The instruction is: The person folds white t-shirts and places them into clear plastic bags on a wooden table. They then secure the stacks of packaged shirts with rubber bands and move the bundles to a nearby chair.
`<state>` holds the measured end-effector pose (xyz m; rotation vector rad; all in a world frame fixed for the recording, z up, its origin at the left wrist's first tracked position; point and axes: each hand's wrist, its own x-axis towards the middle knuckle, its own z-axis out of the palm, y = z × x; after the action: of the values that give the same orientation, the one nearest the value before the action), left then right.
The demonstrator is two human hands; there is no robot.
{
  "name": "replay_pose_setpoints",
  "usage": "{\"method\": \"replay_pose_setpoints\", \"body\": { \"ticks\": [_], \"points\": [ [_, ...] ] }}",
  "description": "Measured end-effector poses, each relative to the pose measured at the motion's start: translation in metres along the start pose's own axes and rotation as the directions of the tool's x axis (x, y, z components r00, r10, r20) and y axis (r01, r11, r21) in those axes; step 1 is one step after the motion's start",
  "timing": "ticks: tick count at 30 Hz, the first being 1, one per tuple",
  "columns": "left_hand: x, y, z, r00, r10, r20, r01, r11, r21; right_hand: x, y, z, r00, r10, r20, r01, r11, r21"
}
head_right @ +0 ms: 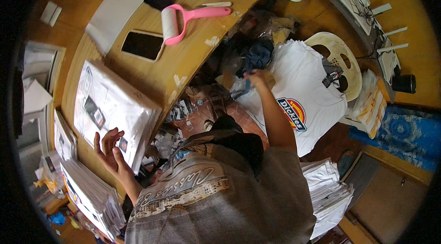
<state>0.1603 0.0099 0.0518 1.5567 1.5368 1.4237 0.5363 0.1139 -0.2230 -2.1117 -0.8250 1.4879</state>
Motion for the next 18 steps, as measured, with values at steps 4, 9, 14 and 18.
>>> {"method": "replay_pose_setpoints", "body": {
  "ticks": [4, 9, 14, 18],
  "points": [
    [-0.041, -0.010, -0.025, 0.998, -0.062, -0.030, 0.059, 0.996, -0.071, -0.026, -0.004, -0.025, 0.996, -0.029, 0.084, -0.035, 0.737, 0.675],
    [-0.082, -0.028, -0.029, 0.950, -0.302, 0.081, 0.313, 0.929, -0.200, -0.089, -0.016, -0.028, 0.918, -0.235, 0.319, -0.083, 0.673, 0.735],
    [-0.090, -0.054, 0.035, 0.802, -0.226, 0.553, 0.321, 0.944, -0.080, -0.141, -0.019, -0.019, 0.877, -0.291, 0.382, -0.123, 0.634, 0.764],
    [-0.085, -0.095, 0.130, 0.723, -0.008, 0.691, 0.124, 0.985, -0.118, -0.162, -0.027, -0.018, 0.885, -0.308, 0.350, -0.091, 0.622, 0.778]
  ]
}}
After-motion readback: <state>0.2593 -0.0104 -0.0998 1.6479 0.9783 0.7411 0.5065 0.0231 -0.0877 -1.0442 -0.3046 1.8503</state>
